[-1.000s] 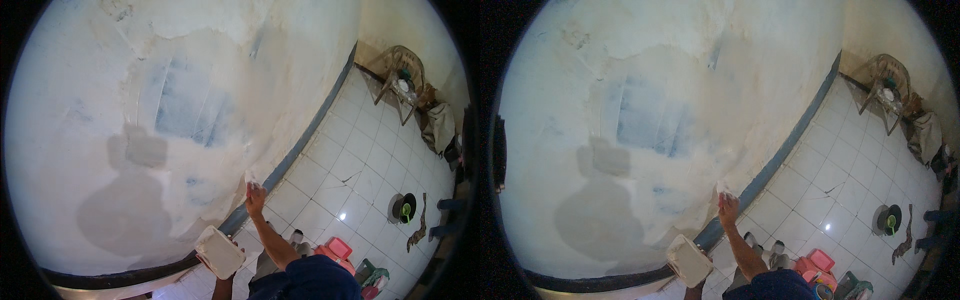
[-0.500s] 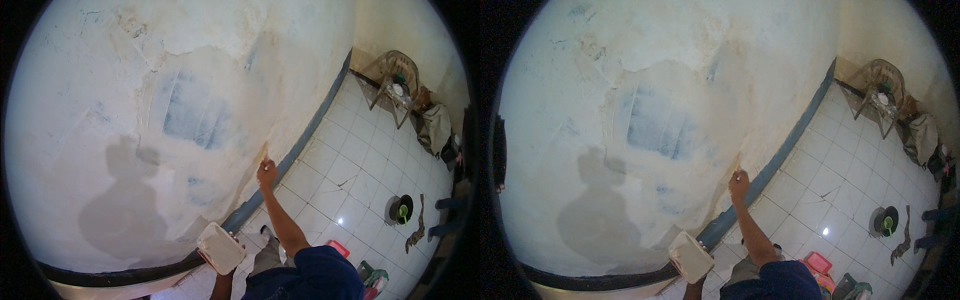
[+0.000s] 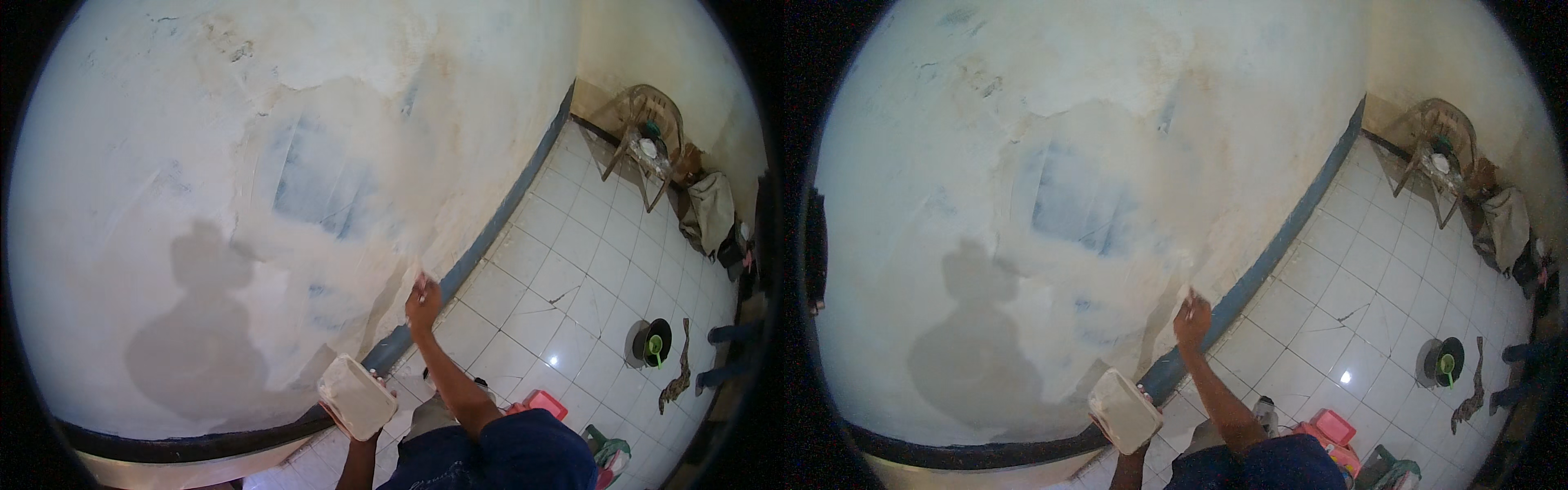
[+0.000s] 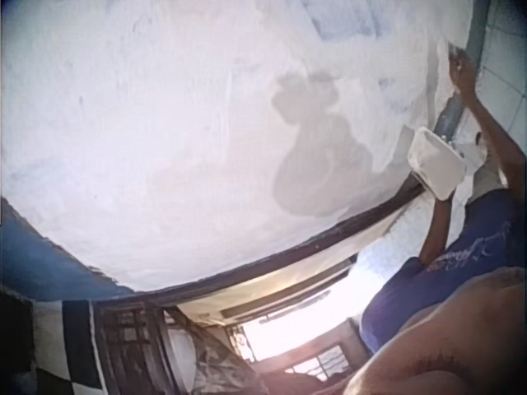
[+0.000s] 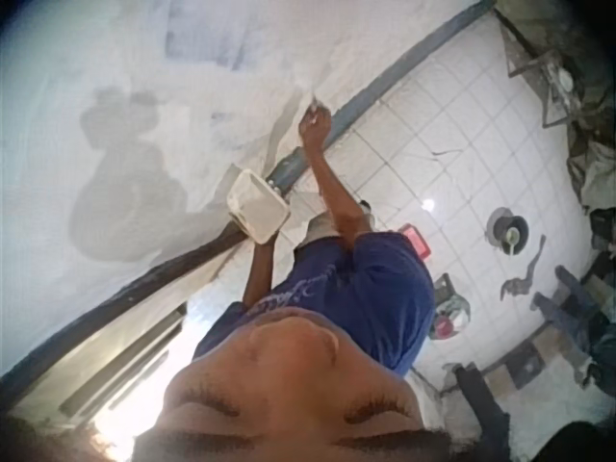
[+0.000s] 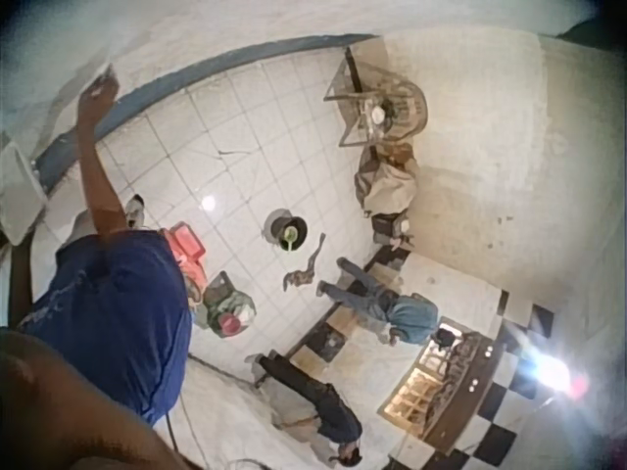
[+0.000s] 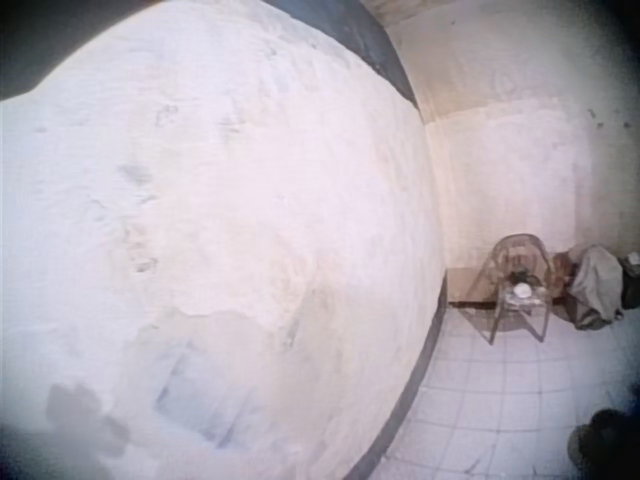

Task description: The person applies filler to a section of a damaged wall using a putty knife while holding a plastic container of the substance.

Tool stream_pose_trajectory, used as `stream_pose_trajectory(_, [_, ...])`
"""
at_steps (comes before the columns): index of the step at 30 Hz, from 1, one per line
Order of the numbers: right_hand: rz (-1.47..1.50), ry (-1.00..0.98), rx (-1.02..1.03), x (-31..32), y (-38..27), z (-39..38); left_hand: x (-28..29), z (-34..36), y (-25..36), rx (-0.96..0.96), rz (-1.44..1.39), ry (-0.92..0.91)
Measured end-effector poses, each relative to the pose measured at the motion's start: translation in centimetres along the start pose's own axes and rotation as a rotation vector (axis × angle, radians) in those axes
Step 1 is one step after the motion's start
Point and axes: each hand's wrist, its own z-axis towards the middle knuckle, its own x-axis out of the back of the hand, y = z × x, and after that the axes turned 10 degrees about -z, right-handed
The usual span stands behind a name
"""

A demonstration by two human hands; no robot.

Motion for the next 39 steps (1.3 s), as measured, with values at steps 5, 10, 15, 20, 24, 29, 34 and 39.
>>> stream_pose_trajectory(5, [0.030,0.027,0.132,-0.6,-4.2,1.1,0.3,-0.6,0.7,-0.080,0.028,0.035])
stream_pose_trajectory(10, [0.148,-0.166,0.280,2.4,-7.9,-5.4,1.0,-0.8,1.0,-0.049,0.117,0.000])
stream_pose_trajectory(15, [0.354,-0.154,0.496,5.1,-9.0,-4.9,0.6,-1.2,1.5,-0.038,0.093,0.016])
stream_pose_trajectory(20, [0.098,0.116,0.253,4.1,-7.5,0.8,-0.5,-1.6,0.5,-0.047,0.073,-0.066])
stream_pose_trajectory(24, [0.180,0.028,0.256,2.8,-9.3,0.2,-0.4,-1.6,0.7,-0.043,0.057,-0.074])
stream_pose_trajectory(29, [0.259,-0.189,0.501,4.5,-12.2,-5.9,1.4,-2.1,2.4,-0.052,0.044,-0.052])
stream_pose_trajectory(34, [0.360,-0.232,0.598,6.9,-11.7,-5.0,1.4,-2.3,2.9,-0.138,0.113,-0.034])
stream_pose_trajectory(39, [0.109,-0.132,0.291,5.6,-9.5,-0.6,0.3,-2.6,1.9,-0.143,0.027,-0.042])
